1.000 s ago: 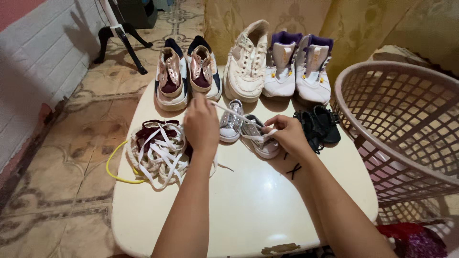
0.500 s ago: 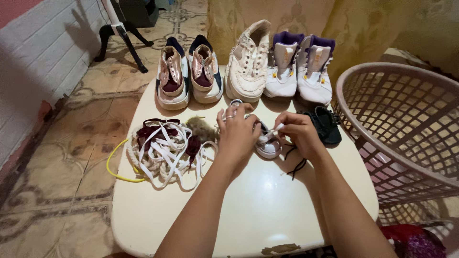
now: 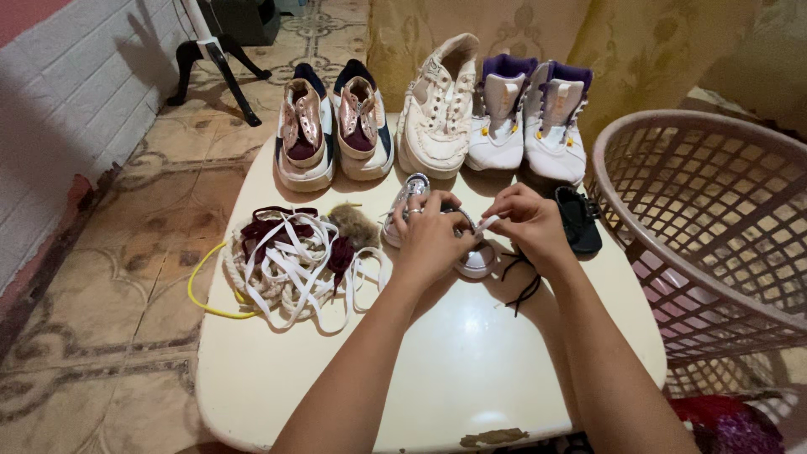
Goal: The person sits on the floor at a small table with several pairs of shoes and loose laces. They pull the laces out of a pair of small silver sneakers, then thread the laces back through the eyelets and tie them, handling the shoes one at a time.
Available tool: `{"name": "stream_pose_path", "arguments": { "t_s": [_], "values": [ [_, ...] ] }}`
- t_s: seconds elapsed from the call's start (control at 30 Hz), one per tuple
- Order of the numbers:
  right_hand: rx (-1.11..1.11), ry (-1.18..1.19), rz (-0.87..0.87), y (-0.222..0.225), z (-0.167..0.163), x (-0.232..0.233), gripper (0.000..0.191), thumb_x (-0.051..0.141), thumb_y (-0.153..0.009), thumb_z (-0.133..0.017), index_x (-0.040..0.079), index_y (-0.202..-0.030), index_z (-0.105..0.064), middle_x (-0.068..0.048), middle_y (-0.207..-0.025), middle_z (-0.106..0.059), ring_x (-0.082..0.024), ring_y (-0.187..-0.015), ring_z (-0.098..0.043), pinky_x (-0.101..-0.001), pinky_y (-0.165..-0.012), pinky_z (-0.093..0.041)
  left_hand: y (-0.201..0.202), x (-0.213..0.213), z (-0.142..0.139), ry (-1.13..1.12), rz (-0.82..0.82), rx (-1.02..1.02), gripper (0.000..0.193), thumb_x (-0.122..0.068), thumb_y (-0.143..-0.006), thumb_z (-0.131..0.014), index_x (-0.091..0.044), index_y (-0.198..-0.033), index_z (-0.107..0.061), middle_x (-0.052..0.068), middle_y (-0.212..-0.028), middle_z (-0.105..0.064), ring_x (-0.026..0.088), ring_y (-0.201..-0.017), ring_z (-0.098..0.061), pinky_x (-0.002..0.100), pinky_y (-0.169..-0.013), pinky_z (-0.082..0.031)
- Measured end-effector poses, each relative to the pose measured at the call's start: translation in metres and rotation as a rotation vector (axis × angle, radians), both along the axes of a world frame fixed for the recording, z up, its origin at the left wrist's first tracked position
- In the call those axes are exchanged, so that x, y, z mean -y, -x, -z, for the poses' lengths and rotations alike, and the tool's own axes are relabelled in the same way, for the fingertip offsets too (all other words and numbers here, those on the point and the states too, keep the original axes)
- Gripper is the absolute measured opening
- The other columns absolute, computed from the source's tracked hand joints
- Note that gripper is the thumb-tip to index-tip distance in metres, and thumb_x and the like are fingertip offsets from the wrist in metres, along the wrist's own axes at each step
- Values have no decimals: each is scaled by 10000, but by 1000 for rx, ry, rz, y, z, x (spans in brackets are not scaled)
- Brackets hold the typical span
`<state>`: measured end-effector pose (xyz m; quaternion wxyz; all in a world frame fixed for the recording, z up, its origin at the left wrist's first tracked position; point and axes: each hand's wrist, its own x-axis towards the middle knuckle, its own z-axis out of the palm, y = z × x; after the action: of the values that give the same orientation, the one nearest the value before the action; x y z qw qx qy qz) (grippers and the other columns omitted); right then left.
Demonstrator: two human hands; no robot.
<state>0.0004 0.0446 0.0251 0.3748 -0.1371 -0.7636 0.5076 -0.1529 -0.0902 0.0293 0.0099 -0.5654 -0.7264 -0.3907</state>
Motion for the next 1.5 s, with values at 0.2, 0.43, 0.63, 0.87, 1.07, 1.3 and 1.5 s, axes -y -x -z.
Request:
{"name": "stream_pose_path", "arguments": {
  "t_s": [0.2,0.43,0.63,0.87,1.07,1.3,1.5],
  "values": [
    [31,199,8,-9,0,-6,77,-1,-874,-721,-57,-865,-773,-62,-1049,-642,-123,-893,-649,-240,-777,-530,-1,-3,2,-6,-7,-54,128,-263,-768,-746,-157,-813,-801,15,-1227,-586,290,-1297,-419,580,-1142,-173],
    [125,670,98,-1,-9,7,187,-54,-852,-700,-27,-1038,-694,-140,-952,-721,-203,-792,-691,-322,-649,-538,2,-1,4,-199,-67,-197,188,-189,-899,-673,-43,-1013,-706,96,-1147,-642,317,-1041,-614,464,-943,-462],
    [289,691,61,-4,-13,7,254,-22,-882,-661,-25,-1136,-669,-86,-917,-706,-180,-787,-688,-309,-702,-576,4,-3,3,-264,-94,-321,200,-162,-876,-678,-27,-1023,-664,115,-1074,-643,307,-973,-645,444,-868,-492],
    [210,766,-2,-6,-6,-3,325,-33,-914,-650,-24,-1238,-645,-112,-960,-672,-174,-769,-638,-301,-670,-523,1,-6,5,-292,-137,-398,174,-163,-872,-673,-41,-991,-637,110,-1018,-635,292,-962,-648,445,-864,-483],
    [45,1030,37,4,-7,-1,414,-22,-892,-630,60,-1292,-562,-100,-1078,-710,-176,-853,-639,-322,-765,-574,3,-8,9,-258,-135,-432,101,-132,-881,-646,-59,-940,-609,100,-969,-642,282,-908,-668,437,-832,-493],
    [175,722,77,5,-6,6,232,107,-954,-671,17,-1167,-654,-38,-905,-667,-130,-743,-604,-272,-643,-489,16,-14,13,-240,-141,-389,140,-174,-948,-629,-45,-987,-590,122,-968,-645,317,-766,-679,441,-764,-534],
    [351,391,199,17,-1,15,310,348,-991,-650,59,-1018,-759,21,-732,-606,-63,-617,-514,-229,-531,-403,29,-26,15,-261,-169,-136,178,-230,-1001,-587,-56,-1017,-557,135,-1015,-644,374,-828,-689,474,-707,-568]
  ]
}}
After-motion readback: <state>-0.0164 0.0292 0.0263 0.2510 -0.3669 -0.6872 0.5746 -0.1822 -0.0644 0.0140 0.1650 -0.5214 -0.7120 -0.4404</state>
